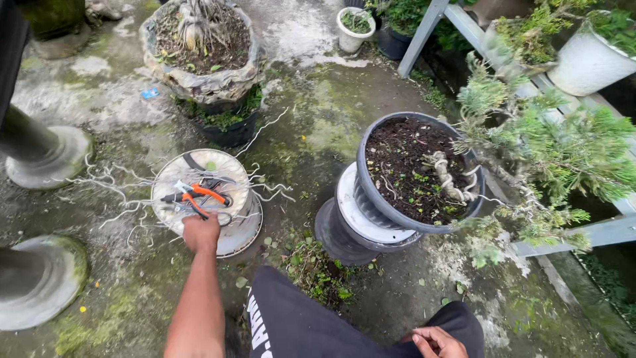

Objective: The person wraps aluminum wire around the branches of a potted bonsai tree to shape them. They use their hands to twist the wire and then use pliers to cut the excess wire from the branches.

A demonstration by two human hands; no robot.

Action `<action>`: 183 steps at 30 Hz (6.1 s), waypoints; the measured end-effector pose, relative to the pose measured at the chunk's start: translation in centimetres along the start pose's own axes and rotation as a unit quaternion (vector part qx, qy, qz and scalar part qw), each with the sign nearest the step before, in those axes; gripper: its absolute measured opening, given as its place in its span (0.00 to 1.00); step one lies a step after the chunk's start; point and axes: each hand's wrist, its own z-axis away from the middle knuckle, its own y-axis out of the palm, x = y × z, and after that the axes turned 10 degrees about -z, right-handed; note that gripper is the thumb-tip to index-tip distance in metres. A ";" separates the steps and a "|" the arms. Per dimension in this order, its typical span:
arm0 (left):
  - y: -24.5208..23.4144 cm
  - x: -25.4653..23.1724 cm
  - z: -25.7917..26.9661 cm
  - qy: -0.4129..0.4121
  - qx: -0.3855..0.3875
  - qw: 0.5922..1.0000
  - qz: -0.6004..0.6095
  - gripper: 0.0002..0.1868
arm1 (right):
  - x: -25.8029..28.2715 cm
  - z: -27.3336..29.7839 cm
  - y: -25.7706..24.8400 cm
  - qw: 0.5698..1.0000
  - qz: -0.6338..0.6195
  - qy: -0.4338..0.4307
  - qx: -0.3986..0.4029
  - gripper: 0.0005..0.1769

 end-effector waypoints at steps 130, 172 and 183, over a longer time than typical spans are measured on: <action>-9.9 -29.2 49.5 0.443 0.386 0.802 0.113 0.15 | 14.2 0.5 -14.1 0.881 -0.417 -0.192 0.113 0.19; -11.5 -28.5 51.0 0.733 0.104 0.672 -0.007 0.33 | 5.3 2.5 -9.9 0.890 -0.426 -0.122 0.108 0.15; -10.1 -30.0 50.4 0.738 0.104 0.667 0.013 0.15 | 5.3 3.3 -12.7 0.915 -0.347 -0.203 -0.045 0.07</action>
